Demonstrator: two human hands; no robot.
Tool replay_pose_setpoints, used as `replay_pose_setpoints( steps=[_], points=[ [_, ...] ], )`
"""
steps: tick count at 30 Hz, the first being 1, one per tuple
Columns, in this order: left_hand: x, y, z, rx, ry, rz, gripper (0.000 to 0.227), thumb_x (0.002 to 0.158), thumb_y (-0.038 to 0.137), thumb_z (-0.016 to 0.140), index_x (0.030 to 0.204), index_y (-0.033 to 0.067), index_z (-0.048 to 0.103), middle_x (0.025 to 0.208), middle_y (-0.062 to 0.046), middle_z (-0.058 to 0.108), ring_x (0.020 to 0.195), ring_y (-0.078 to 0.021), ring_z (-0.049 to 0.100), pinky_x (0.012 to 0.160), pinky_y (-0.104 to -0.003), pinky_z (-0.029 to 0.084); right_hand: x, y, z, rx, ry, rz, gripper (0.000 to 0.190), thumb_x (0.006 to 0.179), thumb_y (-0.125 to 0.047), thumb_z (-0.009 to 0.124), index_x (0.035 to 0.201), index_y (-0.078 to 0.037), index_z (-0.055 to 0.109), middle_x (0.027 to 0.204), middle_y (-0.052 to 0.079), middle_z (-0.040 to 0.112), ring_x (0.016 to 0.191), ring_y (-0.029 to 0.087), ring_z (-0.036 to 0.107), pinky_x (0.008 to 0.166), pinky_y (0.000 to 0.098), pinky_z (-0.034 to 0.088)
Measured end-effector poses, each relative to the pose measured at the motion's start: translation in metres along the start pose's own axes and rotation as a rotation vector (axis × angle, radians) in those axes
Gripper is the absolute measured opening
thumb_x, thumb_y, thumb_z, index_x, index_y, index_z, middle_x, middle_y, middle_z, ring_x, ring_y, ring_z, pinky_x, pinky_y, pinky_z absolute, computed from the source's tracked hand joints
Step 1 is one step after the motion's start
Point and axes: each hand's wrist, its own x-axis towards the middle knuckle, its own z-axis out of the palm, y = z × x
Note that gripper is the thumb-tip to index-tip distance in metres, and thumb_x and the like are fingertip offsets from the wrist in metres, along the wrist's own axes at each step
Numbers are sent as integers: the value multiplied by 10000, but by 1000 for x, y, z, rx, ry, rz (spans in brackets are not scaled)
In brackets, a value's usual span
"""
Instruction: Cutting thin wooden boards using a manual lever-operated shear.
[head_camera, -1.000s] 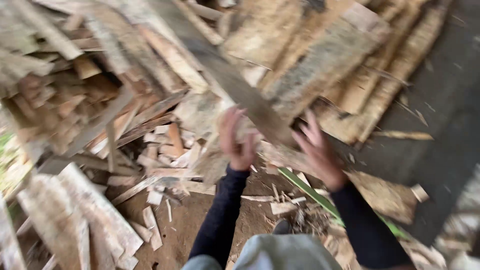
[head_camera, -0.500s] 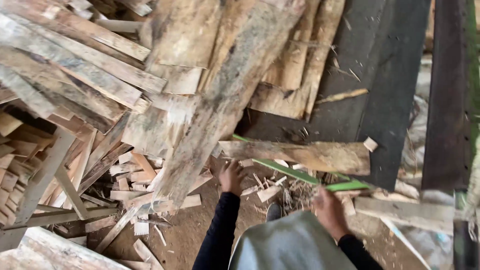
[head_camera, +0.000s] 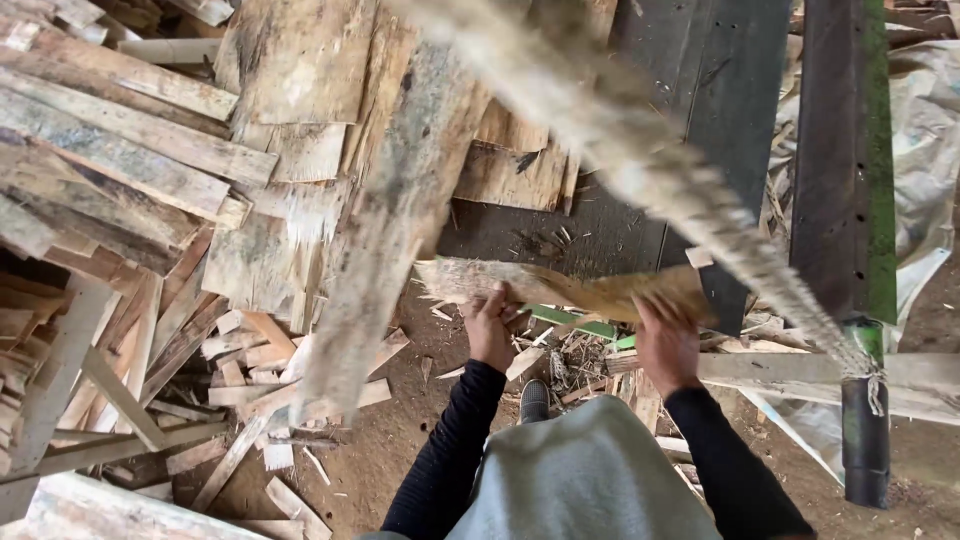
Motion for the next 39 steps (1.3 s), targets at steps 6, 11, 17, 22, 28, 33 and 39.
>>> replay_pose_setpoints(
  steps=[6,11,17,22,28,33,39],
  points=[
    [-43,27,41,10,-149,-173,307,1038,332,570,954,36,558,886,-116,705,806,-213,772,701,-441,698,-94,12,-29,332,51,140,237,992,-172,617,1171,-65,729,904,115,769,677,196,724,652,335,606],
    [-20,-14,-35,1043,126,59,479,997,410,614,1265,27,717,1058,-175,818,785,-237,780,654,-359,648,-145,19,-23,578,-218,466,362,1011,-349,545,1173,-79,723,749,116,741,556,215,686,569,363,568],
    [30,57,-122,1528,406,580,753,882,498,792,1398,0,560,1273,-246,667,1055,-315,690,855,-482,590,-162,32,-38,573,-365,704,472,994,-416,554,1334,-135,721,712,169,679,578,298,670,601,440,565],
    [33,105,-79,1105,140,113,788,831,499,776,1428,26,575,1276,-222,683,1005,-326,693,813,-471,605,-207,89,27,674,-339,745,600,979,-463,602,1386,-25,653,962,253,748,866,310,714,800,439,579],
    [99,26,-90,789,-150,39,644,910,305,768,1446,16,558,1304,-159,702,1064,-248,695,856,-355,588,-228,132,59,711,-550,810,648,942,-485,681,1334,31,680,1177,219,767,1151,311,727,1033,401,533],
    [53,11,-7,905,-292,440,403,974,151,692,1340,16,592,1238,-107,739,1087,-205,740,904,-338,603,-287,177,149,1096,-389,765,551,899,-313,711,1362,-22,641,1249,129,761,1218,238,676,1035,389,481],
    [83,-55,31,97,-591,289,211,994,126,613,1178,73,702,1137,-75,775,1001,-173,729,920,-323,625,-409,205,207,1356,-95,865,485,900,-226,739,1324,0,677,1203,111,778,1140,215,692,980,372,521]
  ],
)
